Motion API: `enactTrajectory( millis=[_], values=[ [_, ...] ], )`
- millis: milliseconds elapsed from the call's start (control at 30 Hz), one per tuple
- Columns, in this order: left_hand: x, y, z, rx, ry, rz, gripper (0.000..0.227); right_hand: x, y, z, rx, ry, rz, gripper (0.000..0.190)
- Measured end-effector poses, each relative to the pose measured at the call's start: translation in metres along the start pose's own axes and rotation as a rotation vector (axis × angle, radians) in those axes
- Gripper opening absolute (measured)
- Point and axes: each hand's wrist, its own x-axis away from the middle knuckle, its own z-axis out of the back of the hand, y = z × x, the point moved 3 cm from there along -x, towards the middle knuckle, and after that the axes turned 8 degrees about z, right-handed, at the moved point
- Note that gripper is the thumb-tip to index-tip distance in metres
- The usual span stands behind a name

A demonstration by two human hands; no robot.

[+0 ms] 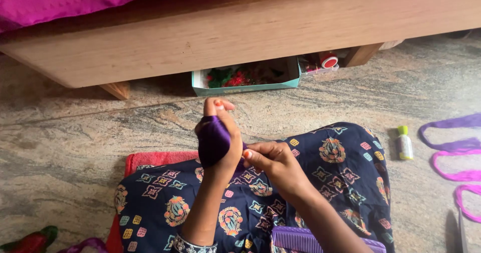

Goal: Making hair accessories using synthetic hair and string.

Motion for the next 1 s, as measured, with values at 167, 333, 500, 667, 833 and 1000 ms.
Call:
enactTrajectory(
  millis=[167,333,500,667,833,1000],
  values=[
    [-0.003,-0.006,-0.003,0.275,-0.057,0.278,0.028,0.007,-0.016,-0.004,0.021,0.058,-0.082,0.027],
    [0.002,-0.02,-0.018,0.331,-0.024,0.491,0.035,0.02,-0.035,-0.003,0.116,0.099,-0.179,0.03],
    [0.003,-0.016,-0.028,0.446,-0.147,0.619,0.035,0.026,-0.046,0.011,0.243,0.096,-0.214,0.029],
    [0.022,-0.042,-0.05,0.389,-0.26,0.603,0.041,0.019,-0.061,0.039,0.411,0.108,-0.164,0.028],
    [0.047,-0.066,-0.069,0.457,-0.428,0.608,0.045,-0.002,-0.086,0.059,0.738,0.02,0.022,0.025],
    [0.085,-0.077,-0.069,1.054,-0.803,1.355,0.055,-0.031,-0.095,0.099,1.001,0.001,0.175,0.021]
  ],
)
